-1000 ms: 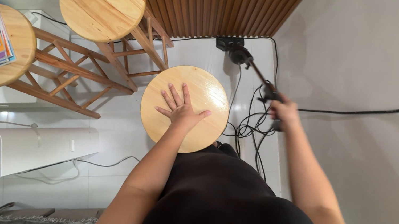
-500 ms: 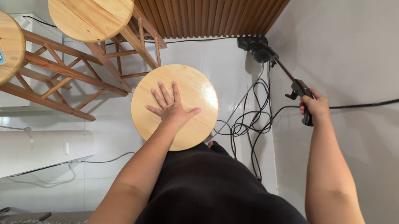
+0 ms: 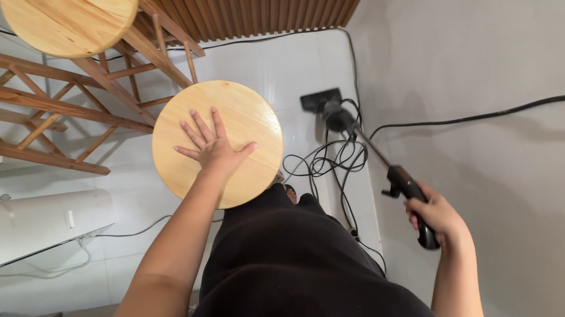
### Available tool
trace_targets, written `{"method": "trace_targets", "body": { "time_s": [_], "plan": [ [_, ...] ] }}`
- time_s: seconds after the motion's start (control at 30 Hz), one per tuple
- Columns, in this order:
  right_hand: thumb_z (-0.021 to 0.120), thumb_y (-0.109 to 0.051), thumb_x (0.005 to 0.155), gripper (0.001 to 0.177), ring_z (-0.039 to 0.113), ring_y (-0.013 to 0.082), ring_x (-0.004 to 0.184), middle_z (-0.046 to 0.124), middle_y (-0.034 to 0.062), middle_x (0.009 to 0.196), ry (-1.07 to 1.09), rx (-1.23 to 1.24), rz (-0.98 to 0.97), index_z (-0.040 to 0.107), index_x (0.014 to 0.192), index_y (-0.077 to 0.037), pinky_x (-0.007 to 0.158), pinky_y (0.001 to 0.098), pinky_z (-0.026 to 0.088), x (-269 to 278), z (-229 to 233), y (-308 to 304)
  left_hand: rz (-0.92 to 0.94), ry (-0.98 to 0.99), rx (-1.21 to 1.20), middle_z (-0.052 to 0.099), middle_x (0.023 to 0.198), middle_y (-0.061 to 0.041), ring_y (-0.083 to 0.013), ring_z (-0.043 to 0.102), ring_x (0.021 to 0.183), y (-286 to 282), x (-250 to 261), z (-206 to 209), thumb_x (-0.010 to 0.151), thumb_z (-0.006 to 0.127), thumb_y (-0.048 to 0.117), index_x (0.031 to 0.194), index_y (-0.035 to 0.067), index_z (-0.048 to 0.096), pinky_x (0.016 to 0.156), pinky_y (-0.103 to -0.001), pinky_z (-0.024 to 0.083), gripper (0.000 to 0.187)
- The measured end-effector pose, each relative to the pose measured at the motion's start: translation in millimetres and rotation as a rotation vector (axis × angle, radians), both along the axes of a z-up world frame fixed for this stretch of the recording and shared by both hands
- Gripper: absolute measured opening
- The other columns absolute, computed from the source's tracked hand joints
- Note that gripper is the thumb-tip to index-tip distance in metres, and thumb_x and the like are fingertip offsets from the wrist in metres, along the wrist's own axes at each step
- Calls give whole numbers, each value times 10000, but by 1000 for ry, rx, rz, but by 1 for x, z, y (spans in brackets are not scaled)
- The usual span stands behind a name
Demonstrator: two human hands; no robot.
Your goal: Vacuuming the floor around furniture and moving stools to reach corners.
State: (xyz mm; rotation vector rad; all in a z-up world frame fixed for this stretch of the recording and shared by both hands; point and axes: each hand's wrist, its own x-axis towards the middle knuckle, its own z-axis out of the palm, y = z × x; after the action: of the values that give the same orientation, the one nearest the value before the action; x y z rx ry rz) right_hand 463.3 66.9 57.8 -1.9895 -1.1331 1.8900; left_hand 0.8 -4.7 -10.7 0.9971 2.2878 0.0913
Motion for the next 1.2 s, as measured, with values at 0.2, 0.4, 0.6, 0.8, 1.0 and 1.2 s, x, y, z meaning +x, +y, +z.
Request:
{"method": "trace_targets", "body": {
  "time_s": [0.2, 0.4, 0.6, 0.8, 1.0, 1.2],
  "plan": [
    [587, 10, 868, 597, 522, 111, 533, 569, 41, 716, 40, 31, -39, 500, 1454, -63, 465, 274, 458, -24, -6, -8, -2, -6, -21, -318, 1642, -228, -492, -362, 1461, 2, 0, 3, 673, 727, 782, 1647, 208, -100, 1047, -830, -147, 1400],
    [562, -5, 894, 349, 509, 126, 500, 550, 41, 679, 135, 110, -103, 539, 1238, -58, 437, 296, 453, -73, -96, 44, -5, -10, 9, -294, 1654, -230, -489, -345, 1472, 0, -1, 1, 668, 724, 794, 1647, 204, -84, 1042, -833, -160, 1400],
    [589, -9, 899, 319, 516, 122, 515, 540, 41, 684, 192, 118, -99, 526, 1209, -43, 454, 297, 485, -126, -142, 137, 2, -1, 3, -291, 1657, -233, -482, -338, 1476, 1, 2, 10, 663, 730, 795, 1646, 199, -68, 1045, -821, -168, 1399],
    [554, 3, 911, 268, 526, 136, 524, 539, 54, 687, 165, 204, 5, 519, 1176, 15, 455, 303, 463, -111, -123, 108, 18, -28, 39, -273, 1662, -224, -474, -335, 1484, -2, 4, 16, 673, 734, 778, 1652, 198, -51, 1046, -822, -173, 1382],
    [561, 10, 883, 455, 516, 139, 520, 553, 59, 694, 73, 55, -7, 502, 1333, -21, 456, 310, 453, -59, -55, 31, 23, -41, 49, -252, 1670, -211, -464, -311, 1494, -4, 5, 25, 683, 747, 750, 1646, 191, -42, 1063, -804, -166, 1365],
    [615, 20, 835, 701, 569, 124, 570, 596, 64, 749, 373, -49, -211, 404, 1493, -99, 515, 296, 512, -56, -56, 23, 315, 120, 324, -64, 1714, -204, -434, -123, 1565, -50, -50, -79, 811, 790, 615, 1651, 92, 68, 1187, -696, -49, 1225]
  ]
}}
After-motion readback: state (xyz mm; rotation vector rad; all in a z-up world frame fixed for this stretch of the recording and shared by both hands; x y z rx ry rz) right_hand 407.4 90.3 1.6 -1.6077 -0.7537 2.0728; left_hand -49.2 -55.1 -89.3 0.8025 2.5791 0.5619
